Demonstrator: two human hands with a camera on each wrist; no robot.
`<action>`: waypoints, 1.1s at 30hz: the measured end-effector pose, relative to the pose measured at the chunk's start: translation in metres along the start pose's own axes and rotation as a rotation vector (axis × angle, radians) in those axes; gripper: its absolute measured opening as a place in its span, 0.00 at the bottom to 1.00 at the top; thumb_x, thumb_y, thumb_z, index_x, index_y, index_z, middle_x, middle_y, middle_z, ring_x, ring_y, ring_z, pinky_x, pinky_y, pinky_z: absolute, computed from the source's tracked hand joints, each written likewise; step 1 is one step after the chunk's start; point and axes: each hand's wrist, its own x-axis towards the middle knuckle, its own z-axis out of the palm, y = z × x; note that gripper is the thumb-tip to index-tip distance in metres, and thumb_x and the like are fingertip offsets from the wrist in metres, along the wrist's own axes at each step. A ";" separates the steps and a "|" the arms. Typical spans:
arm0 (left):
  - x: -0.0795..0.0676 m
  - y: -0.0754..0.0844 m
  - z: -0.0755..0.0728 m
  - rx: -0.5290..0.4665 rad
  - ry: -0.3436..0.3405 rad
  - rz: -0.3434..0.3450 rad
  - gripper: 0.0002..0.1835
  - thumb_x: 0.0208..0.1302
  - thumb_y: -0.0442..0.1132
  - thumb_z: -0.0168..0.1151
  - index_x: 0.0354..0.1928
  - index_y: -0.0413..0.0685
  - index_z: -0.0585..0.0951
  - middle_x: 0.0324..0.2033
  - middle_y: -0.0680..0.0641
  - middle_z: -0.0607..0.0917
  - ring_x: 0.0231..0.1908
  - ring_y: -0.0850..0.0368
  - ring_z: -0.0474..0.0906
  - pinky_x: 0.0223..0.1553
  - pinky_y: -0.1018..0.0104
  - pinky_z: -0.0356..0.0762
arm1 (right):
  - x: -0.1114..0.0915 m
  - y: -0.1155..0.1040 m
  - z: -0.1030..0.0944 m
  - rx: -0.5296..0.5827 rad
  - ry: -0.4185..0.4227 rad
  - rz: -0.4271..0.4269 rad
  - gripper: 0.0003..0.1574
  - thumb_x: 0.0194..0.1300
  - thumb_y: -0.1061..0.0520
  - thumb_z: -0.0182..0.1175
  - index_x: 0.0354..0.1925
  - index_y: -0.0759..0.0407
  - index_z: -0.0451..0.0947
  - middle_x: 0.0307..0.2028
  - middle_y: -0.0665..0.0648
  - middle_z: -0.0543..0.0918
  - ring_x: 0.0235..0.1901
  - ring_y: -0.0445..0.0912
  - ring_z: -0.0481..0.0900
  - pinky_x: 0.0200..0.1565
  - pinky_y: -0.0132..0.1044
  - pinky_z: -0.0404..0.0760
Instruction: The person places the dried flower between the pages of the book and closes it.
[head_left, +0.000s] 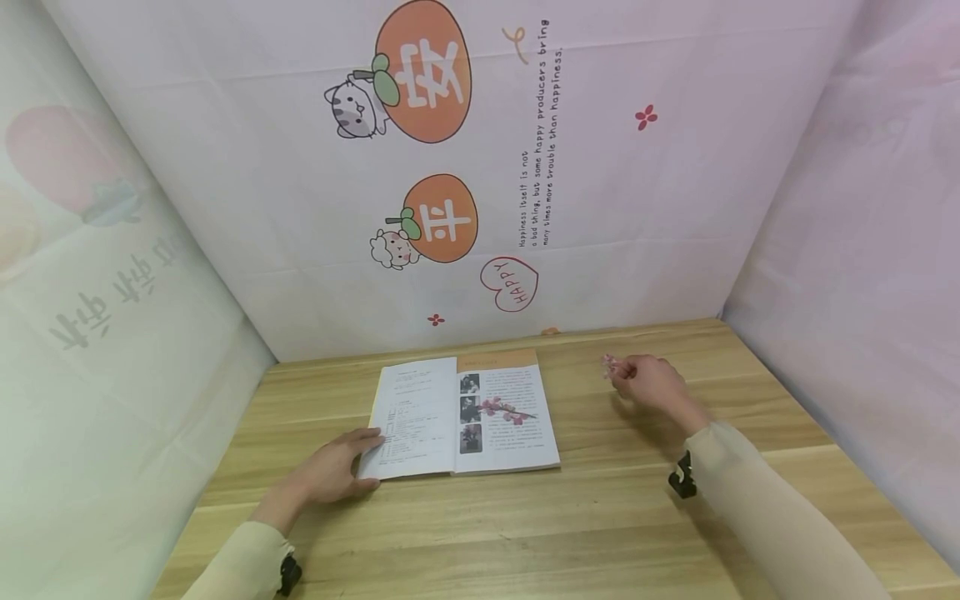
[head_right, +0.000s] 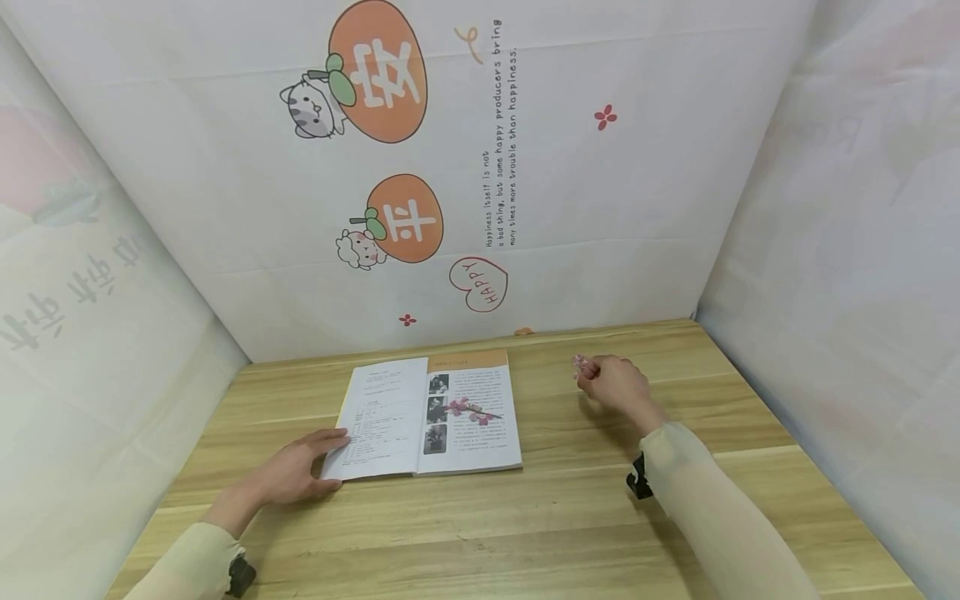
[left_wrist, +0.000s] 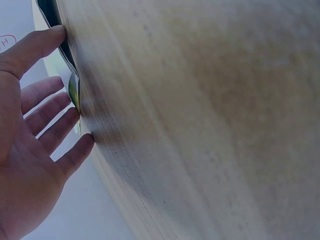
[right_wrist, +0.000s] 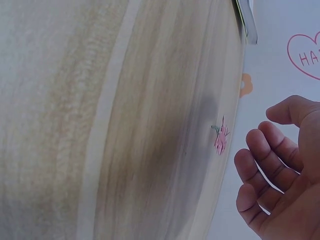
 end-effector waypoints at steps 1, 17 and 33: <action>0.000 0.000 0.000 0.002 0.001 0.001 0.39 0.58 0.52 0.73 0.70 0.48 0.72 0.73 0.45 0.68 0.72 0.41 0.65 0.71 0.45 0.67 | 0.000 0.000 0.000 0.002 -0.002 -0.003 0.11 0.67 0.47 0.58 0.33 0.50 0.82 0.32 0.52 0.86 0.31 0.48 0.79 0.30 0.37 0.74; 0.001 -0.002 0.000 0.013 -0.003 0.001 0.40 0.58 0.53 0.72 0.70 0.49 0.71 0.73 0.45 0.68 0.72 0.41 0.65 0.72 0.45 0.66 | 0.001 0.002 -0.003 -0.011 -0.035 -0.003 0.10 0.66 0.50 0.58 0.35 0.53 0.82 0.35 0.54 0.87 0.34 0.50 0.81 0.38 0.47 0.80; 0.000 -0.003 0.002 0.011 0.009 0.017 0.40 0.58 0.54 0.72 0.70 0.49 0.72 0.73 0.45 0.69 0.72 0.41 0.65 0.72 0.45 0.66 | 0.000 0.004 -0.002 -0.024 -0.090 0.007 0.11 0.65 0.51 0.57 0.38 0.54 0.83 0.38 0.55 0.87 0.34 0.48 0.81 0.36 0.45 0.81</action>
